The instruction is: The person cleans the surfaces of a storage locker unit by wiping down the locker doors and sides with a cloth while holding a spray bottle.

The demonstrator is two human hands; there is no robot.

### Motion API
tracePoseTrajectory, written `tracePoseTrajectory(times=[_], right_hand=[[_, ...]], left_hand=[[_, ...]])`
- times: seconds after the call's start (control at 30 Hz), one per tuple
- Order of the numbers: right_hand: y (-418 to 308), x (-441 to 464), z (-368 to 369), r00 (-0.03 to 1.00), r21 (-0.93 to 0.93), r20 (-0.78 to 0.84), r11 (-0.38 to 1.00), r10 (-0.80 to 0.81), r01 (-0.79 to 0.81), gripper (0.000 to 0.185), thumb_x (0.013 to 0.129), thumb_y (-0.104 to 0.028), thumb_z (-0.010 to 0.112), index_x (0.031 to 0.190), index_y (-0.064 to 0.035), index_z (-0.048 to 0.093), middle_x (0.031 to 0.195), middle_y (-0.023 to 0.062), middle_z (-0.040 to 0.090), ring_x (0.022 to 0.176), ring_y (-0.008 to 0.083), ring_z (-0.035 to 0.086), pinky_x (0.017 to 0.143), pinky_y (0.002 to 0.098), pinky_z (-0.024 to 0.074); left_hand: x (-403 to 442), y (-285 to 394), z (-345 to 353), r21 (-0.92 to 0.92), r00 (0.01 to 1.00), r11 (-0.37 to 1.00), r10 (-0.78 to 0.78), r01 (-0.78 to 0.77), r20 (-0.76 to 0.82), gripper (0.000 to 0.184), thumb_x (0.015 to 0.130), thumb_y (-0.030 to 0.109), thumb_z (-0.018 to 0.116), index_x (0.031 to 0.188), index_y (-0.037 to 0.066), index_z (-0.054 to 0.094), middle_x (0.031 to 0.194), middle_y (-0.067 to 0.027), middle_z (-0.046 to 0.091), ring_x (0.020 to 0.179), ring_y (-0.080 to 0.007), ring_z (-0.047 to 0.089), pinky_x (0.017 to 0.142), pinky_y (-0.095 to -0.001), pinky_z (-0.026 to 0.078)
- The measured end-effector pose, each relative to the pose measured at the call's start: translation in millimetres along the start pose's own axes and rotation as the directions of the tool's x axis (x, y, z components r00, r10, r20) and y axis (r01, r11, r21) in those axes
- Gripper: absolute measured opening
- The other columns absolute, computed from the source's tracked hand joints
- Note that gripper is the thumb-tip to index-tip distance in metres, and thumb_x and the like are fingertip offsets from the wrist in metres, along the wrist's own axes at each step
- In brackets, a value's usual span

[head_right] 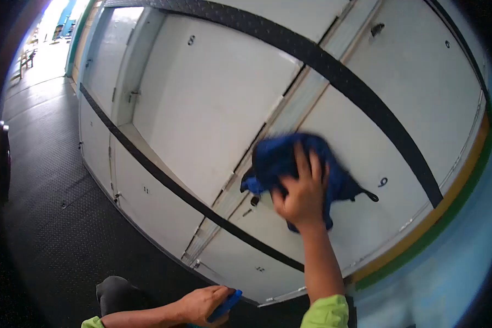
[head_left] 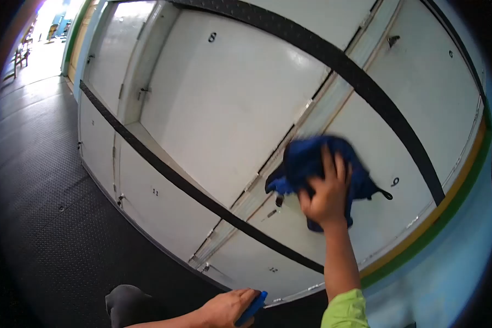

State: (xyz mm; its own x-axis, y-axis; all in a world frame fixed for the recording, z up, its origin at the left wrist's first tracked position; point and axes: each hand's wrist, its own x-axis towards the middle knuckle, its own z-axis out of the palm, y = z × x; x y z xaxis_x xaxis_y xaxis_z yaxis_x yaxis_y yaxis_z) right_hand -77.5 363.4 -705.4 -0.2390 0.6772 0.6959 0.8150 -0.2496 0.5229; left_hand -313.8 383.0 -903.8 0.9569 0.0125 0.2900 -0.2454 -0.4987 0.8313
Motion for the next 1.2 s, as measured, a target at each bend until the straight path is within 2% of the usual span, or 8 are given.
tracePoseTrajectory(times=[0.33,0.63,0.77,0.93,1.0,1.03,1.1,1.2], right_hand=[[-102.9,-51.0,58.9,0.895,0.022,0.382,0.971,-0.228,0.238,0.033,0.075,-0.022,0.064,0.100,-0.0007,0.067,0.132,0.0205,0.051,0.118,0.0327,0.050,0.097,0.0444,0.0404],[-59.2,-129.8,9.6,0.991,0.183,0.126,0.980,0.054,-0.077,0.020,0.069,-0.015,0.064,0.088,-0.0114,0.065,0.126,0.0183,0.056,0.114,0.0393,0.053,0.097,0.0506,0.0401],[-86.9,-131.7,25.3,0.927,-0.209,0.291,0.961,0.236,-0.179,0.021,0.070,-0.025,0.065,0.087,-0.0132,0.065,0.137,0.0111,0.050,0.114,0.0351,0.050,0.094,0.0561,0.0356],[-144.5,-180.3,78.5,0.933,0.087,0.354,0.991,0.069,-0.106,0.029,0.068,-0.031,0.065,0.094,-0.0175,0.068,0.128,0.0118,0.055,0.111,0.0335,0.048,0.083,0.0542,0.0350],[-138.8,-189.0,70.1,0.836,0.145,0.500,0.930,0.225,-0.337,0.028,0.069,-0.030,0.066,0.093,-0.0170,0.068,0.114,0.0146,0.058,0.104,0.0362,0.049,0.077,0.0529,0.0372],[-134.6,-185.8,71.8,0.843,0.174,0.500,0.931,0.198,-0.321,0.028,0.069,-0.030,0.066,0.093,-0.0170,0.068,0.114,0.0146,0.058,0.104,0.0362,0.049,0.077,0.0529,0.0372],[-124.5,-186.5,68.7,0.933,-0.178,-0.011,0.918,0.359,-0.356,0.027,0.069,-0.030,0.066,0.092,-0.0168,0.067,0.101,0.0149,0.059,0.096,0.0380,0.050,0.073,0.0522,0.0382],[-147.6,-169.2,104.3,0.902,-0.126,0.132,0.909,0.411,-0.396,0.026,0.069,-0.031,0.066,0.092,-0.0190,0.066,0.097,0.0127,0.059,0.092,0.0385,0.050,0.071,0.0516,0.0383]], left_hand=[[1.5,-12.4,3.3,0.070,0.998,0.997,0.015,-0.018,0.056,0.068,0.078,0.032,0.063,0.130,-0.006,0.040,0.117,-0.0279,0.054,0.103,-0.0398,0.059,0.087,-0.0427,0.050],[-6.7,-11.3,-2.8,0.064,0.995,0.998,0.003,-0.010,0.100,0.071,0.077,0.032,0.066,0.130,-0.006,0.039,0.119,-0.0278,0.053,0.106,-0.0386,0.059,0.088,-0.0419,0.050],[-4.6,-22.5,9.5,0.136,0.988,0.981,0.149,-0.141,-0.048,0.055,0.074,0.020,0.067,0.119,-0.005,0.047,0.103,-0.0210,0.060,0.091,-0.0339,0.063,0.080,-0.0393,0.052],[-0.9,-28.4,14.4,0.106,0.995,0.989,0.098,-0.100,0.025,0.060,0.074,0.025,0.067,0.121,-0.007,0.045,0.110,-0.0244,0.057,0.100,-0.0395,0.058,0.086,-0.0418,0.050],[-5.8,-29.4,10.8,0.137,0.997,0.988,0.073,-0.069,-0.031,0.060,0.074,0.024,0.067,0.120,-0.007,0.045,0.110,-0.0240,0.057,0.100,-0.0384,0.058,0.085,-0.0413,0.050],[-8.7,-28.9,7.7,0.151,0.990,0.983,0.116,-0.103,-0.079,0.060,0.074,0.025,0.067,0.120,-0.006,0.046,0.110,-0.0237,0.057,0.101,-0.0384,0.058,0.085,-0.0415,0.050],[-12.6,-27.3,2.3,0.152,0.982,0.979,0.155,-0.137,-0.112,0.060,0.073,0.025,0.067,0.120,-0.006,0.046,0.110,-0.0234,0.057,0.101,-0.0383,0.058,0.085,-0.0416,0.050],[-6.2,-29.9,-1.4,0.138,0.987,0.990,0.062,-0.042,-0.150,0.060,0.072,0.026,0.068,0.119,-0.004,0.047,0.108,-0.0213,0.057,0.099,-0.0388,0.058,0.082,-0.0421,0.051]])
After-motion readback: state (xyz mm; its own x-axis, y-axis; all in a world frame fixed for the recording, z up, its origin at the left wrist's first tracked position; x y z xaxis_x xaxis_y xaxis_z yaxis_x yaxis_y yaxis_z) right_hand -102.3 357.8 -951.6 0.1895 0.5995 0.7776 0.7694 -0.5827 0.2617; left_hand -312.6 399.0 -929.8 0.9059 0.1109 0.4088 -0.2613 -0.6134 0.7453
